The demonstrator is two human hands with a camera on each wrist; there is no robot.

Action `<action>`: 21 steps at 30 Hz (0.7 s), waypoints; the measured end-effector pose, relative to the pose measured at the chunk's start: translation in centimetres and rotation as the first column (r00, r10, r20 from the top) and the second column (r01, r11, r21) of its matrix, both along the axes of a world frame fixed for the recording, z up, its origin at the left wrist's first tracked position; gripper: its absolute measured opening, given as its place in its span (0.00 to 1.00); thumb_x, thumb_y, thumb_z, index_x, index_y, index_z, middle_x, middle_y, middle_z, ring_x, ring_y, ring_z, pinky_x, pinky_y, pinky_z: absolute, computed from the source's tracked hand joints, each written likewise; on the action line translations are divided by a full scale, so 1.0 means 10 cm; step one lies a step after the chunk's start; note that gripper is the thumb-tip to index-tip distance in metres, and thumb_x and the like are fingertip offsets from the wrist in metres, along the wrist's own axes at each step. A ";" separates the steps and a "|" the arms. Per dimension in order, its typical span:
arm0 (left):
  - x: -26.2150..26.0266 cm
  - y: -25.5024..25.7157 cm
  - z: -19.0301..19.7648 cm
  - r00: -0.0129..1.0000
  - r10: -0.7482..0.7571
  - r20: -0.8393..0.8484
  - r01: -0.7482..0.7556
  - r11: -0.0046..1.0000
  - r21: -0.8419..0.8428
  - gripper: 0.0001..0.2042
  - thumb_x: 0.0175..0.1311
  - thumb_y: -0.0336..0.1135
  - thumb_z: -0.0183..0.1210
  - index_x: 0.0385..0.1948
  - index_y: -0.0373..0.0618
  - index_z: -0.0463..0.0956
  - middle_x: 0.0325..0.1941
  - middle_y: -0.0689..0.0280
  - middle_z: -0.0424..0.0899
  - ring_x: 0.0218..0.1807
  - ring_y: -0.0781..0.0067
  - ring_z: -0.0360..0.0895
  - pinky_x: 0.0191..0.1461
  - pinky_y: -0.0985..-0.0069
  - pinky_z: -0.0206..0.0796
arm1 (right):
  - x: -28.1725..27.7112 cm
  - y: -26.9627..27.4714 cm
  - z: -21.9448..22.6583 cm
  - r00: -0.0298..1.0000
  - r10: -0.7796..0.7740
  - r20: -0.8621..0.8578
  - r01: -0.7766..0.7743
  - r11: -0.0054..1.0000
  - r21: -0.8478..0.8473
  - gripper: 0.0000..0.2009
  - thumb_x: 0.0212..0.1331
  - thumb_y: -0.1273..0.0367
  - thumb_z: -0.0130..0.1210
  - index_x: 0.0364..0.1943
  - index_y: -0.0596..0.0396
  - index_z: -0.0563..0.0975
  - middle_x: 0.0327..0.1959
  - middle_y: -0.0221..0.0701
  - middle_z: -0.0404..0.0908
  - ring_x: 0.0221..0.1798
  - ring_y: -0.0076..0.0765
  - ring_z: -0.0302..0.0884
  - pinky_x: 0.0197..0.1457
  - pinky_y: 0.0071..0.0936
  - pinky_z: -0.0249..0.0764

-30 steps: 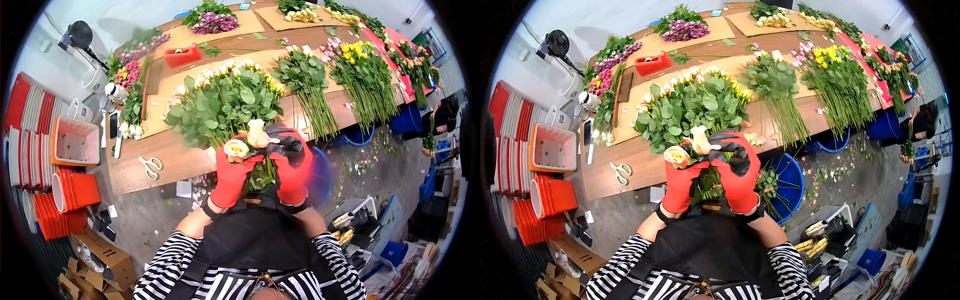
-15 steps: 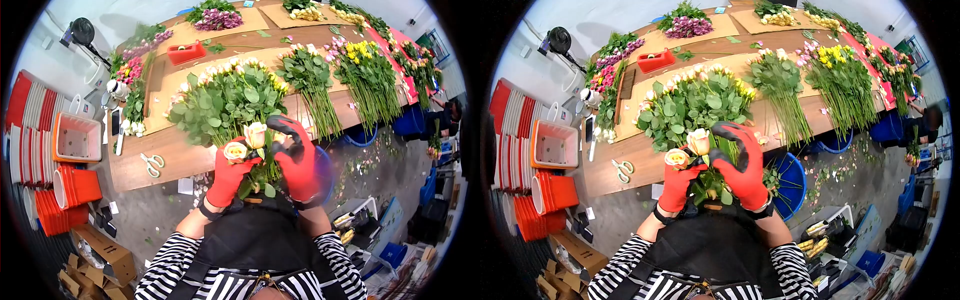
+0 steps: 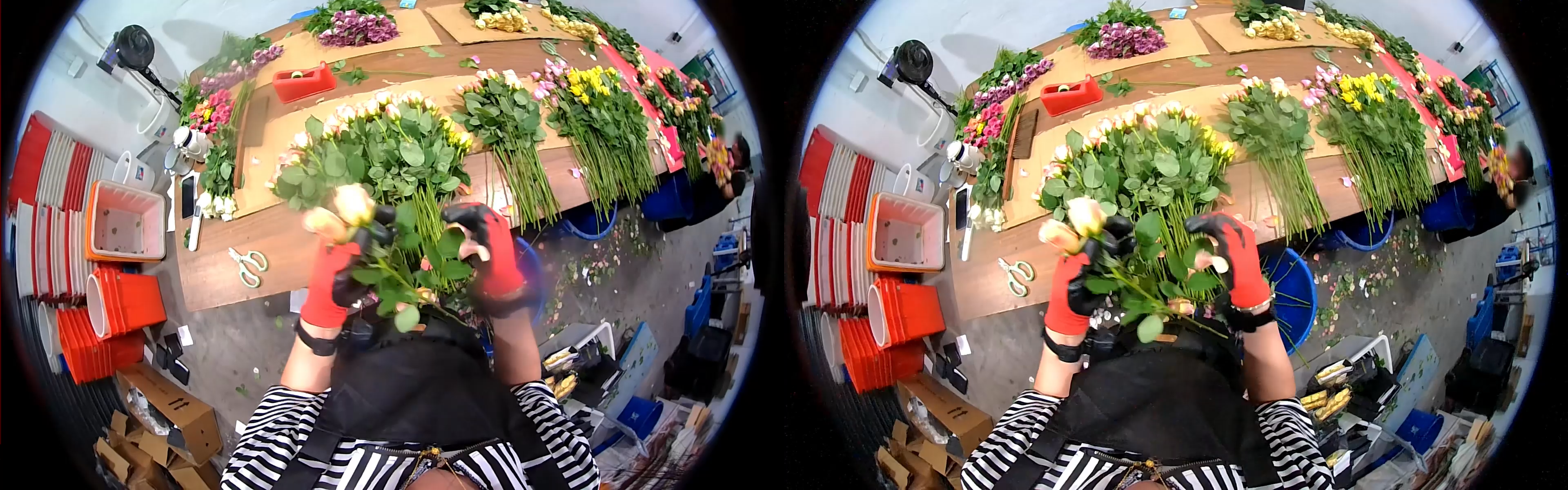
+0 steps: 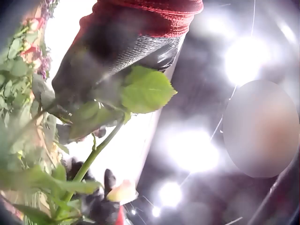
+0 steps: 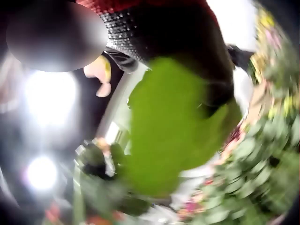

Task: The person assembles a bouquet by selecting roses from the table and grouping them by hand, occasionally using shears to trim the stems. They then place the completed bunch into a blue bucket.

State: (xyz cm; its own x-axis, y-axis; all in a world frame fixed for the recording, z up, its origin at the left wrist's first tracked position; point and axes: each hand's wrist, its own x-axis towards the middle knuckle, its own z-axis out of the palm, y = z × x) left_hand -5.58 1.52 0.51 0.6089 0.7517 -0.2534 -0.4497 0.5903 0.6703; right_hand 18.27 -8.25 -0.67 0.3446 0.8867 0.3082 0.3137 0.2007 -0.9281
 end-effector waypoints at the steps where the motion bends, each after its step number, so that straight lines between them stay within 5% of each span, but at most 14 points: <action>1: -0.07 0.07 -0.05 0.996 -0.055 0.068 0.046 0.990 0.132 0.15 0.71 0.38 0.51 0.54 0.40 0.72 0.53 0.63 0.78 0.55 0.68 0.76 0.58 0.70 0.68 | 0.03 0.02 -0.28 0.978 -0.166 0.125 0.179 0.979 -0.095 0.09 0.59 0.65 0.57 0.38 0.56 0.78 0.38 0.38 0.82 0.42 0.39 0.78 0.49 0.34 0.71; 2: -0.08 0.12 -0.11 0.998 -0.064 -0.026 0.068 0.942 0.328 0.16 0.71 0.39 0.50 0.53 0.39 0.72 0.53 0.63 0.77 0.55 0.68 0.74 0.58 0.70 0.67 | 0.06 0.07 -0.70 0.914 -0.311 0.262 0.360 0.919 -0.164 0.12 0.56 0.62 0.60 0.40 0.54 0.79 0.37 0.38 0.81 0.42 0.42 0.78 0.48 0.34 0.71; 3: -0.10 0.17 -0.18 0.993 -0.034 -0.114 0.087 0.858 0.505 0.16 0.72 0.40 0.49 0.52 0.38 0.72 0.54 0.63 0.76 0.56 0.68 0.73 0.58 0.70 0.66 | 0.11 0.08 -0.95 0.795 -0.282 0.537 0.449 0.869 -0.209 0.19 0.52 0.57 0.62 0.46 0.50 0.78 0.40 0.37 0.79 0.44 0.44 0.76 0.47 0.38 0.69; 5: -0.03 0.15 -0.08 0.989 -0.060 0.137 0.047 0.995 0.093 0.16 0.72 0.40 0.49 0.52 0.37 0.72 0.50 0.64 0.75 0.48 0.72 0.72 0.52 0.73 0.65 | 0.13 0.16 -1.52 0.735 -0.197 0.649 0.483 0.824 -0.298 0.29 0.47 0.49 0.63 0.52 0.47 0.74 0.46 0.36 0.76 0.50 0.45 0.73 0.50 0.43 0.66; 7: -0.07 0.20 -0.23 0.964 -0.097 0.248 0.116 0.991 -0.064 0.16 0.71 0.39 0.50 0.51 0.36 0.72 0.45 0.66 0.75 0.40 0.76 0.69 0.45 0.77 0.63 | 0.08 0.22 -1.82 0.664 -0.110 0.739 0.538 0.757 -0.370 0.35 0.42 0.43 0.63 0.54 0.46 0.73 0.48 0.38 0.76 0.53 0.49 0.72 0.52 0.46 0.65; 8: -0.04 0.16 -0.16 0.991 -0.063 0.120 0.061 0.998 0.026 0.16 0.67 0.36 0.52 0.50 0.35 0.72 0.40 0.67 0.73 0.33 0.79 0.62 0.38 0.80 0.58 | 0.06 0.22 -2.07 0.568 -0.189 0.801 0.593 0.769 -0.239 0.30 0.45 0.48 0.63 0.52 0.47 0.74 0.47 0.38 0.76 0.51 0.49 0.72 0.52 0.44 0.65; 10: -0.05 0.11 -0.25 0.996 0.057 -0.071 -0.053 0.996 0.066 0.16 0.65 0.35 0.54 0.51 0.35 0.72 0.37 0.68 0.73 0.31 0.81 0.63 0.36 0.82 0.57 | 0.13 0.29 -2.01 0.811 -0.150 0.566 0.473 0.737 -0.483 0.22 0.50 0.55 0.62 0.47 0.50 0.75 0.43 0.38 0.78 0.48 0.48 0.74 0.50 0.41 0.67; 13: 0.00 0.17 -0.20 0.988 0.090 -0.123 -0.084 0.995 0.056 0.18 0.68 0.39 0.52 0.54 0.36 0.70 0.37 0.70 0.74 0.27 0.85 0.60 0.32 0.85 0.55 | 0.07 0.28 -1.77 0.632 -0.417 0.654 0.610 0.787 -0.088 0.14 0.54 0.64 0.58 0.43 0.52 0.75 0.39 0.39 0.79 0.43 0.49 0.76 0.47 0.39 0.70; 16: 0.03 0.26 -0.23 0.985 0.106 -0.139 -0.094 0.992 0.090 0.21 0.71 0.43 0.49 0.59 0.40 0.68 0.41 0.69 0.77 0.28 0.88 0.60 0.31 0.89 0.55 | 0.02 0.22 -1.45 0.795 -0.469 0.384 0.554 0.820 -0.145 0.11 0.56 0.68 0.56 0.42 0.54 0.74 0.38 0.39 0.79 0.41 0.50 0.77 0.44 0.41 0.71; 19: 0.11 0.46 -0.22 0.989 0.081 -0.124 -0.070 0.993 0.091 0.22 0.72 0.45 0.46 0.63 0.45 0.65 0.51 0.66 0.78 0.29 0.88 0.60 0.33 0.89 0.56 | -0.11 0.07 -1.06 0.808 -0.492 0.323 0.560 0.813 -0.161 0.12 0.57 0.69 0.57 0.44 0.55 0.76 0.36 0.39 0.82 0.40 0.50 0.79 0.44 0.39 0.74; 21: 0.14 0.58 -0.36 0.985 0.142 -0.094 -0.119 0.970 0.211 0.21 0.73 0.45 0.47 0.61 0.44 0.68 0.59 0.64 0.76 0.55 0.78 0.72 0.46 0.81 0.65 | -0.18 -0.06 -0.99 0.856 -0.472 0.213 0.506 0.850 -0.148 0.12 0.56 0.70 0.58 0.44 0.56 0.77 0.35 0.38 0.83 0.38 0.45 0.81 0.45 0.35 0.74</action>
State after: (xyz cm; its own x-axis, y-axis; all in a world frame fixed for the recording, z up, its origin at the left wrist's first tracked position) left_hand -4.18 7.28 -3.12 0.4797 0.8653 -0.1455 -0.4322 0.3773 0.8190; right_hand 16.44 -8.80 -10.58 0.7088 0.6632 0.2402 0.4732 -0.1945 -0.8592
